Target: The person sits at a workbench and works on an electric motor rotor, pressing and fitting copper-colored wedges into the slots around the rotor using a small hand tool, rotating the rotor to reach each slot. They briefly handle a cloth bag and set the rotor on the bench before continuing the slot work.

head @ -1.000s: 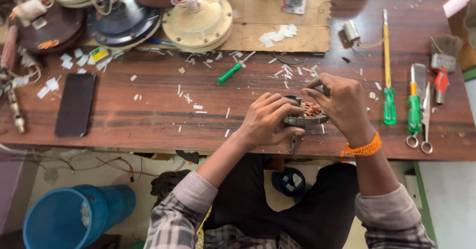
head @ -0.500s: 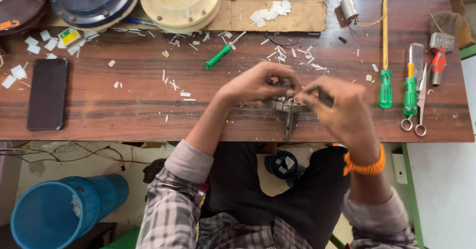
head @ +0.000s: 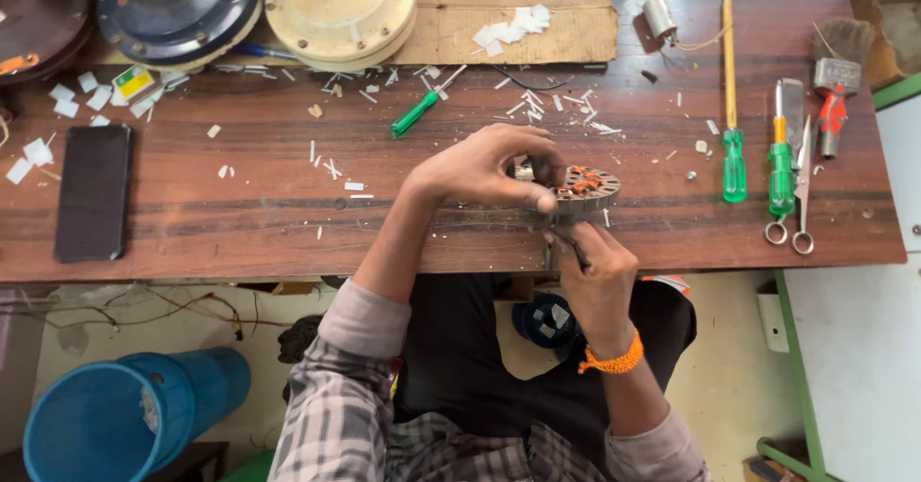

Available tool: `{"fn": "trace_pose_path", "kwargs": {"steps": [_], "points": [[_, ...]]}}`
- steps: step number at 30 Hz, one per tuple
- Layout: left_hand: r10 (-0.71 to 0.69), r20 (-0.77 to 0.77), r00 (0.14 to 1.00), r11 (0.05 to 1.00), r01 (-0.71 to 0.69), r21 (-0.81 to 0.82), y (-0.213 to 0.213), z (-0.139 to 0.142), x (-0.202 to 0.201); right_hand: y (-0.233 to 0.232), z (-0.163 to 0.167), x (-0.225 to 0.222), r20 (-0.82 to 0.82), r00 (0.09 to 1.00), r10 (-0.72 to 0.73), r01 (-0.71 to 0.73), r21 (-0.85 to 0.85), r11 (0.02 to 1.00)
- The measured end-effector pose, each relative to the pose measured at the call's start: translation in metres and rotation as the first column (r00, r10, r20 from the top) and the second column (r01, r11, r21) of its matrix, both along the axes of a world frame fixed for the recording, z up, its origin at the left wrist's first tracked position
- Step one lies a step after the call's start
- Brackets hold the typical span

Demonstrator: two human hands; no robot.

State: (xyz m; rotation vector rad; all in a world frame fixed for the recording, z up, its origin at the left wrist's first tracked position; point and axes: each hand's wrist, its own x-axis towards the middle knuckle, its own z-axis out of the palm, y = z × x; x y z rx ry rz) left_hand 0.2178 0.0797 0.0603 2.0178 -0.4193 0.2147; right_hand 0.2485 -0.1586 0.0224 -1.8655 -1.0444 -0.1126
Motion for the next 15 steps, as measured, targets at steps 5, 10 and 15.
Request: {"fn": "trace_pose_path", "kwargs": {"steps": [5,10,15], "points": [[0.264,0.079,0.961,0.914,-0.276,0.297,-0.032,0.015,-0.018,-0.009,-0.028,0.005,-0.035,0.994,-0.108,0.106,-0.038,0.994],[0.300,0.384,0.873,0.828,-0.438,0.350,-0.045,0.001,-0.024,-0.024,-0.008,0.022,-0.116,0.983,-0.142,0.147,0.038,0.988],[0.266,0.551,0.791,0.805,-0.497,0.324,-0.043,-0.025,-0.022,-0.036,0.035,0.033,0.016,0.999,-0.028,0.028,-0.032,0.999]]}}
